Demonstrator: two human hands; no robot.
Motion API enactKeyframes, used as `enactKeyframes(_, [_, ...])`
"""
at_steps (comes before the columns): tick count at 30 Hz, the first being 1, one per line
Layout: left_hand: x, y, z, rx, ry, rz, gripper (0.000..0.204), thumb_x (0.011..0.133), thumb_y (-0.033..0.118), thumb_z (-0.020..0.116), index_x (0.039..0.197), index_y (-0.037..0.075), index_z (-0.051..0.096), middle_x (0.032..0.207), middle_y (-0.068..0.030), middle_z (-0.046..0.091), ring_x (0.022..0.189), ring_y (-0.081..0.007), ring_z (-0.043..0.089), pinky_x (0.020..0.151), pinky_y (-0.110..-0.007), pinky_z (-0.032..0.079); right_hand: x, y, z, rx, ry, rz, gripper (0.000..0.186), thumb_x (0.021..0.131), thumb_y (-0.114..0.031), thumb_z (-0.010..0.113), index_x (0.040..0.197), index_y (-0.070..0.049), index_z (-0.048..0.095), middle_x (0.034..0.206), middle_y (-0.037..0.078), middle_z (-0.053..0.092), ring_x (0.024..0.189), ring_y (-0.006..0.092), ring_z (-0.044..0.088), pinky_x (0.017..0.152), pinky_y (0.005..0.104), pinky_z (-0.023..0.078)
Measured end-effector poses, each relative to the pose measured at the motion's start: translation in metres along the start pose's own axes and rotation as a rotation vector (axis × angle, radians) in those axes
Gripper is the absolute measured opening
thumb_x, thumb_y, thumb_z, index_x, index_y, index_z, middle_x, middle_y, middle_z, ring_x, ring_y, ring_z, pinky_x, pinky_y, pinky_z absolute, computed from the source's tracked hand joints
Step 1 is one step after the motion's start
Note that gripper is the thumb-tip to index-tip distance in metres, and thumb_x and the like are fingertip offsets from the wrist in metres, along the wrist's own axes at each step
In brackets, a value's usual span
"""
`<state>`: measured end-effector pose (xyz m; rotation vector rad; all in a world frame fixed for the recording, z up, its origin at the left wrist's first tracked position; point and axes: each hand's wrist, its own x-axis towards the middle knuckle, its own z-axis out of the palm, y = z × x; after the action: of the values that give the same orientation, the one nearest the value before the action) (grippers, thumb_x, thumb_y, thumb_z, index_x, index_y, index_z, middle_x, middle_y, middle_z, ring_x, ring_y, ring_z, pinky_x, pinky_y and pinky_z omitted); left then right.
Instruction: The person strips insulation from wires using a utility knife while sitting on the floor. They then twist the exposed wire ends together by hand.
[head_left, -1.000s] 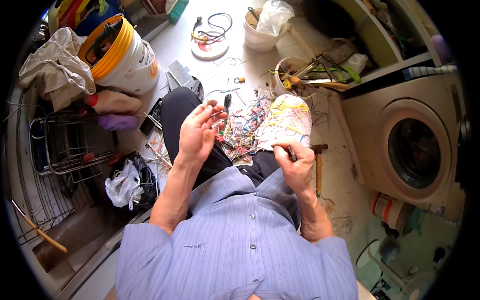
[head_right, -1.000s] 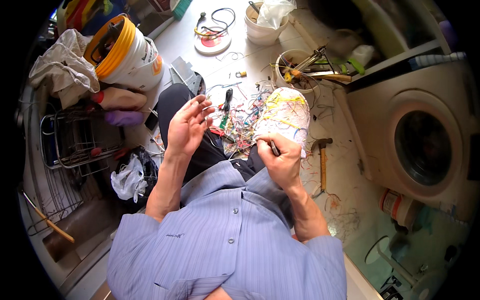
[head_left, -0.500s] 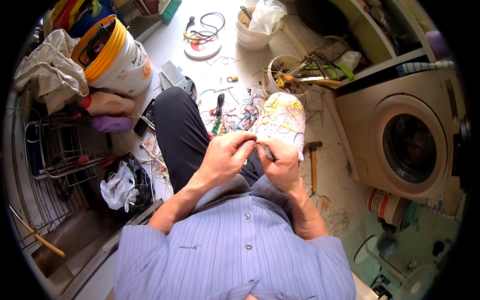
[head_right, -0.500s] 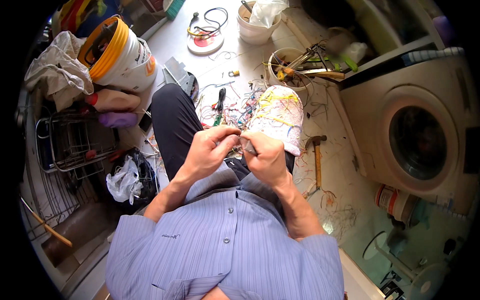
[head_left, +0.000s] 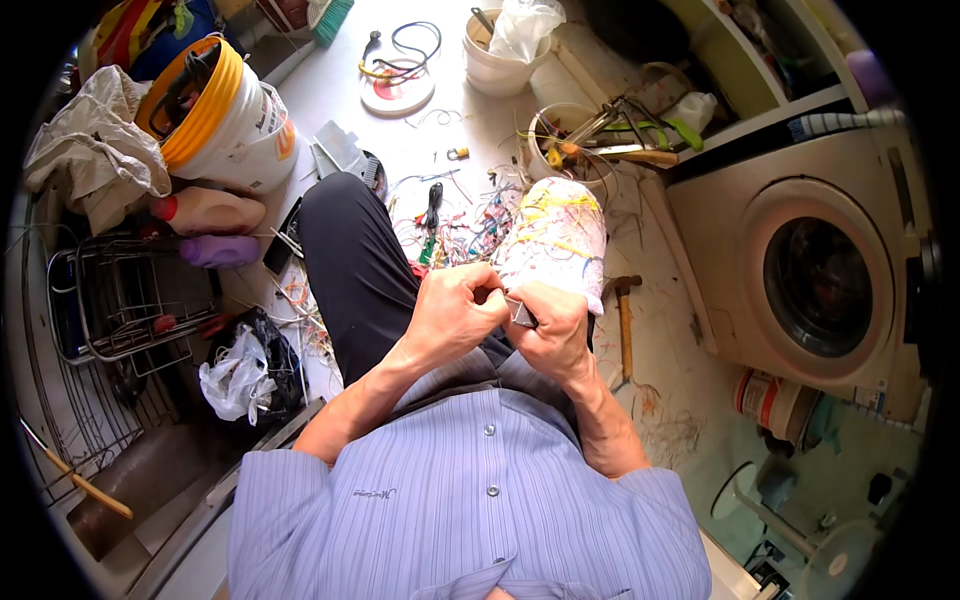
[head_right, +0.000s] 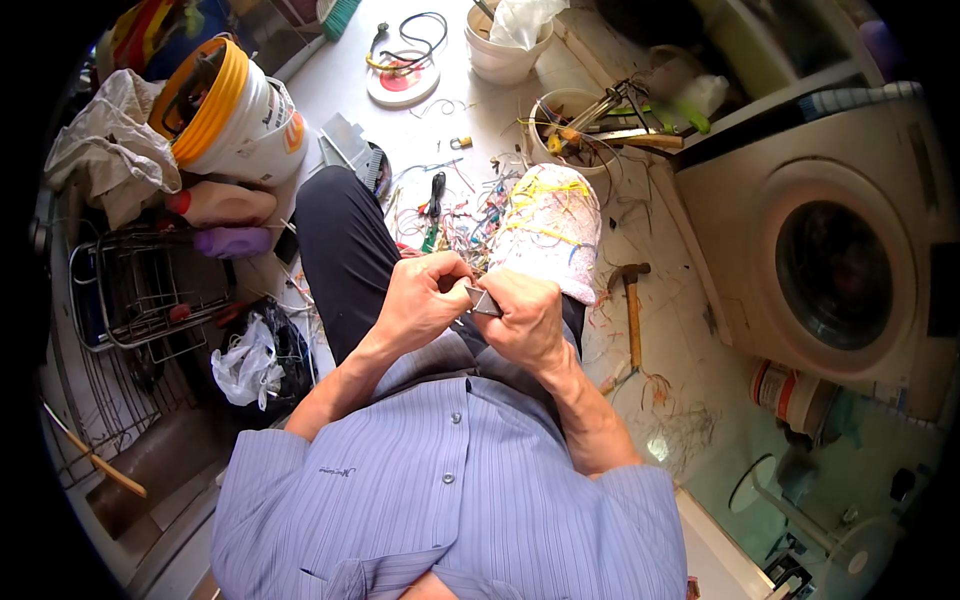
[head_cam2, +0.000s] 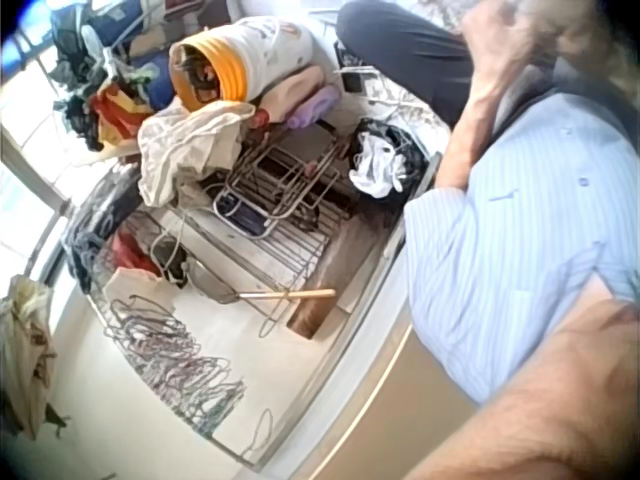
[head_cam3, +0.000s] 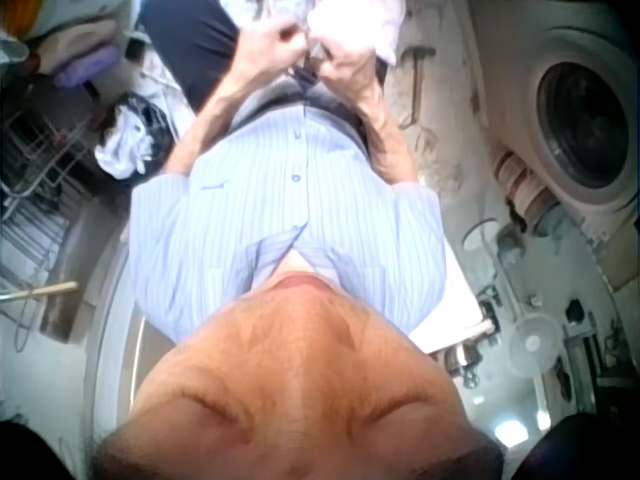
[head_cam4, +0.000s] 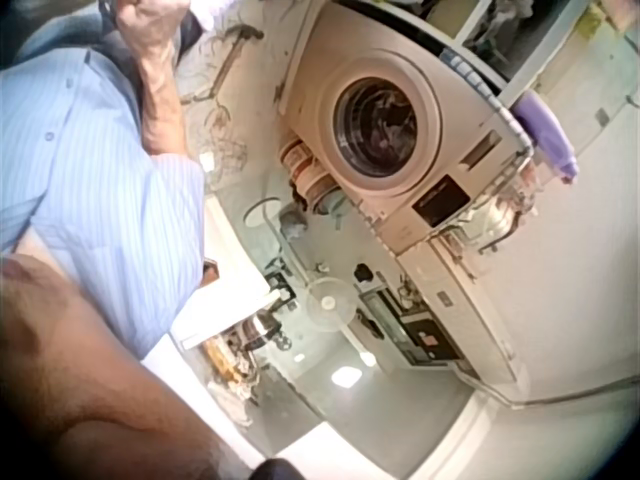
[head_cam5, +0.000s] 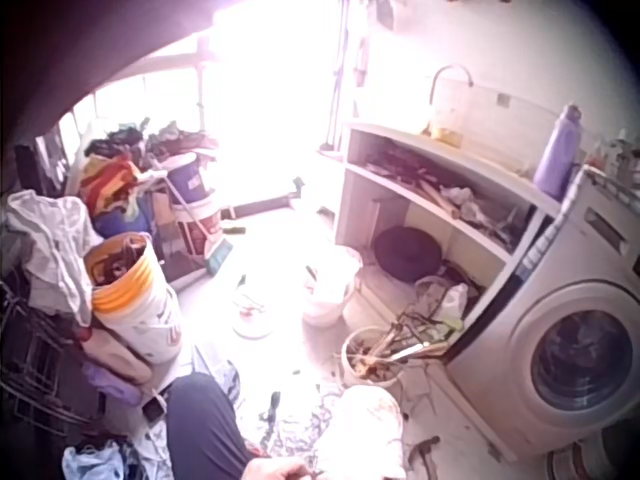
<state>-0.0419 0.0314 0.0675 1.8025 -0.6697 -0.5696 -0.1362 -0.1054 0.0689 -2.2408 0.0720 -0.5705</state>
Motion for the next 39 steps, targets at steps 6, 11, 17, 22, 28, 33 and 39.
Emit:
enactKeyframes(6, [-0.005, -0.005, 0.005, -0.008, 0.089, 0.04, 0.005, 0.08, 0.001, 0.063, 0.078, -0.002, 0.065, 0.06, 0.0002, 0.059, 0.056, -0.0007, 0.049, 0.049, -0.023, 0.04, -0.001, -0.004, -0.009, -0.008, 0.057, 0.059, 0.009, 0.069, -0.003, 0.069, 0.076, -0.002, 0.062, 0.064, 0.012, 0.058, 0.056, 0.0304, 0.06, 0.052, 0.038, 0.046])
enactKeyframes(11, [-0.006, -0.003, 0.003, -0.061, 0.067, -0.06, 0.007, 0.077, 0.005, 0.065, 0.077, -0.003, 0.065, 0.062, -0.0082, 0.062, 0.055, -0.0088, 0.056, 0.052, -0.028, 0.046, -0.002, 0.006, -0.019, 0.005, 0.114, 0.104, 0.009, 0.071, -0.001, 0.068, 0.078, -0.003, 0.062, 0.064, 0.013, 0.058, 0.056, 0.0299, 0.059, 0.053, 0.0369, 0.046])
enactKeyframes(17, [-0.004, -0.007, -0.008, -0.254, -0.081, -0.172, 0.013, 0.089, 0.006, 0.058, 0.09, -0.002, 0.068, 0.069, 0.0031, 0.061, 0.064, -0.0012, 0.051, 0.056, -0.021, 0.042, 0.001, 0.01, -0.024, 0.024, 0.05, 0.023, 0.011, 0.072, -0.001, 0.069, 0.081, -0.003, 0.063, 0.068, 0.013, 0.06, 0.059, 0.0302, 0.062, 0.056, 0.0368, 0.048])
enactKeyframes(22, [0.001, 0.004, -0.007, -0.08, -0.217, -0.008, 0.016, 0.093, 0.012, 0.059, 0.095, -0.001, 0.068, 0.073, -0.0068, 0.066, 0.065, -0.0098, 0.059, 0.06, -0.027, 0.048, 0.004, 0.011, -0.019, 0.005, -0.002, -0.084, 0.009, 0.073, 0.0, 0.069, 0.081, -0.001, 0.065, 0.067, 0.012, 0.061, 0.059, 0.0283, 0.063, 0.056, 0.0343, 0.049])
enactKeyframes(28, [-0.002, -0.002, 0.006, 0.062, -0.029, 0.098, 0.009, 0.082, 0.006, 0.061, 0.079, -0.002, 0.065, 0.061, -0.0057, 0.06, 0.057, -0.0085, 0.055, 0.053, -0.028, 0.045, -0.001, 0.016, -0.022, -0.084, -0.013, -0.097, 0.01, 0.07, 0.0, 0.068, 0.08, -0.001, 0.064, 0.068, 0.012, 0.06, 0.059, 0.0292, 0.062, 0.055, 0.035, 0.048])
enactKeyframes(33, [-0.004, -0.005, 0.008, 0.0, 0.073, 0.036, 0.008, 0.075, 0.004, 0.061, 0.07, -0.002, 0.061, 0.057, -0.01, 0.056, 0.051, -0.0114, 0.052, 0.049, -0.029, 0.042, 0.002, 0.013, -0.025, -0.115, 0.066, -0.078, 0.013, 0.066, -0.005, 0.07, 0.074, -0.004, 0.06, 0.064, 0.011, 0.056, 0.057, 0.0297, 0.059, 0.053, 0.0385, 0.045])
enactKeyframes(39, [-0.009, -0.008, 0.003, -0.041, 0.113, -0.033, 0.009, 0.073, 0.004, 0.063, 0.067, -0.002, 0.06, 0.054, -0.009, 0.055, 0.049, -0.0075, 0.049, 0.047, -0.028, 0.039, 0.004, 0.013, -0.032, -0.126, 0.12, -0.005, 0.012, 0.068, -0.006, 0.07, 0.075, -0.004, 0.06, 0.065, 0.011, 0.057, 0.057, 0.0291, 0.06, 0.053, 0.0368, 0.045])
